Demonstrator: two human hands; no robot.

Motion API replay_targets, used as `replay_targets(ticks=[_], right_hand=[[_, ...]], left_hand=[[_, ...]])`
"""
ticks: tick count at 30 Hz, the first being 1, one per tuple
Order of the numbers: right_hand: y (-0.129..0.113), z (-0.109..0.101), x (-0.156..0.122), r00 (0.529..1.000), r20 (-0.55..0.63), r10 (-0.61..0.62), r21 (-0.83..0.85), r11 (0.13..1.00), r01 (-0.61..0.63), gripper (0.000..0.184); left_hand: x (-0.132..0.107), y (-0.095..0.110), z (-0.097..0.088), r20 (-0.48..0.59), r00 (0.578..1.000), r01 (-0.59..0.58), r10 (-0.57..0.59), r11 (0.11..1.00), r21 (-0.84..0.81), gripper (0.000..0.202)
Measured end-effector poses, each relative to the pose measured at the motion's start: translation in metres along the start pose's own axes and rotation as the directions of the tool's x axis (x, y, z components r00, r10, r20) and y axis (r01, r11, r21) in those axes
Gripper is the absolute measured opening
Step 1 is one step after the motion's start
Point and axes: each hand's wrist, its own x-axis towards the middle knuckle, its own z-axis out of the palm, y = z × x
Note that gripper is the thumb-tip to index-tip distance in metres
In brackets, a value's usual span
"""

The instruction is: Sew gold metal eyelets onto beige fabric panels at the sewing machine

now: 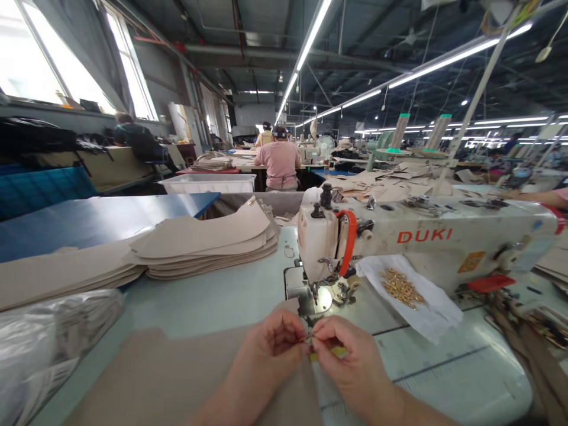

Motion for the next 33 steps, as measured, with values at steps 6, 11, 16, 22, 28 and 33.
replay_targets(ticks=[6,11,16,22,28,33], right_hand=[[-0.001,-0.002,-0.002,0.988,0.089,0.129,0.113,0.984,-0.139,0.006],[0.0,-0.004,0.0,0.96,0.151,0.234,0.224,0.938,-0.264,0.005],[-0.003,-0.004,0.002,0.945,0.192,0.264,0.243,0.92,-0.306,0.008],[-0.005,-0.004,0.002,0.943,0.198,0.266,0.223,0.925,-0.308,0.01],[-0.003,-0.005,0.002,0.948,0.172,0.269,0.137,0.946,-0.293,0.011],[-0.007,-0.006,0.005,0.959,0.146,0.244,-0.024,0.97,-0.243,0.013]], left_hand=[[-0.007,0.004,-0.001,-0.068,0.987,-0.124,0.149,0.951,0.283,0.009],[-0.011,0.011,0.001,-0.068,0.974,-0.173,0.216,0.902,0.397,0.01],[-0.009,0.007,-0.001,-0.047,0.987,-0.13,0.153,0.935,0.331,0.009],[-0.009,0.015,-0.003,0.005,0.999,-0.032,0.034,0.874,0.486,0.012],[-0.01,0.02,0.001,-0.007,0.987,-0.121,0.159,0.78,0.614,0.012],[-0.01,0.014,-0.004,0.091,0.978,-0.195,0.187,0.676,0.711,0.014]])
